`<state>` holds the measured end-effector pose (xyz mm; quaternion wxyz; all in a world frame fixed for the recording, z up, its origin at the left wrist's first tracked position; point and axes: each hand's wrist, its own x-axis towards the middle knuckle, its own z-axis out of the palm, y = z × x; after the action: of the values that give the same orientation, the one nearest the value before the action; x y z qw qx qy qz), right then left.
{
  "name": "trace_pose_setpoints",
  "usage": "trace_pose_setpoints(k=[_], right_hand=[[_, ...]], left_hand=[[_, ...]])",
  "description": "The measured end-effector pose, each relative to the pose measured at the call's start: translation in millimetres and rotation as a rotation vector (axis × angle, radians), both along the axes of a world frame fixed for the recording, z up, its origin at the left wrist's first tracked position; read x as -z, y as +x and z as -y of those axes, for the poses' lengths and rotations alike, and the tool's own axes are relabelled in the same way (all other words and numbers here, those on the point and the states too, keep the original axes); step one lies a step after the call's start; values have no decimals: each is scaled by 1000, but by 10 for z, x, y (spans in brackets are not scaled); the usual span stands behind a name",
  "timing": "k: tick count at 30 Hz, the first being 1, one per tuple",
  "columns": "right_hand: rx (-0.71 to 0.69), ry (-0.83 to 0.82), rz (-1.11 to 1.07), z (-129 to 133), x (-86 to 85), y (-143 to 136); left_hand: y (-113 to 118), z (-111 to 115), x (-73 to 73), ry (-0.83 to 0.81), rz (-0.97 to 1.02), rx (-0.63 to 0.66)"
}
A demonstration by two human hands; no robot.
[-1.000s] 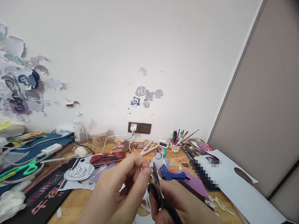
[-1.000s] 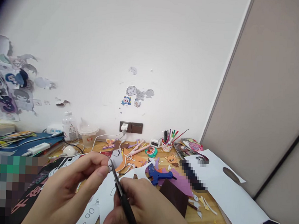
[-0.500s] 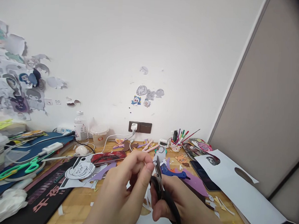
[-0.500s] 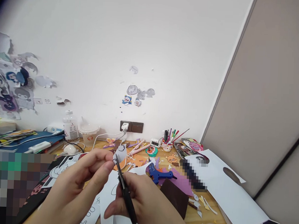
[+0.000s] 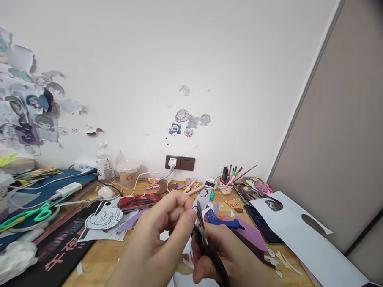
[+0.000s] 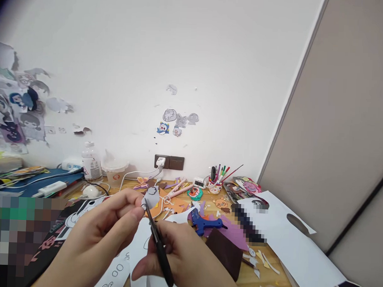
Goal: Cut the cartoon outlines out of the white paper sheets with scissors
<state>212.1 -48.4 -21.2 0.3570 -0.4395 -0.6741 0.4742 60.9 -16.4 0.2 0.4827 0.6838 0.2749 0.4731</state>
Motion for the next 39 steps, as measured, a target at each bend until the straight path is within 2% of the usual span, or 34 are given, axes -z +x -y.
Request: trace_pose_setpoints(k=[6, 21, 28, 39], right_hand=[[-39, -81, -33, 13, 3, 52], [-22, -81, 29, 17, -59, 15], [-38, -84, 39, 1, -60, 18], [-4, -30, 32, -17, -59, 26]], left_hand=[[-100, -99, -15, 79, -166, 93], [-93, -82, 33, 179, -295, 0], [-95, -96, -17, 154, -294, -5], [-40, -48, 36, 109, -230, 21]])
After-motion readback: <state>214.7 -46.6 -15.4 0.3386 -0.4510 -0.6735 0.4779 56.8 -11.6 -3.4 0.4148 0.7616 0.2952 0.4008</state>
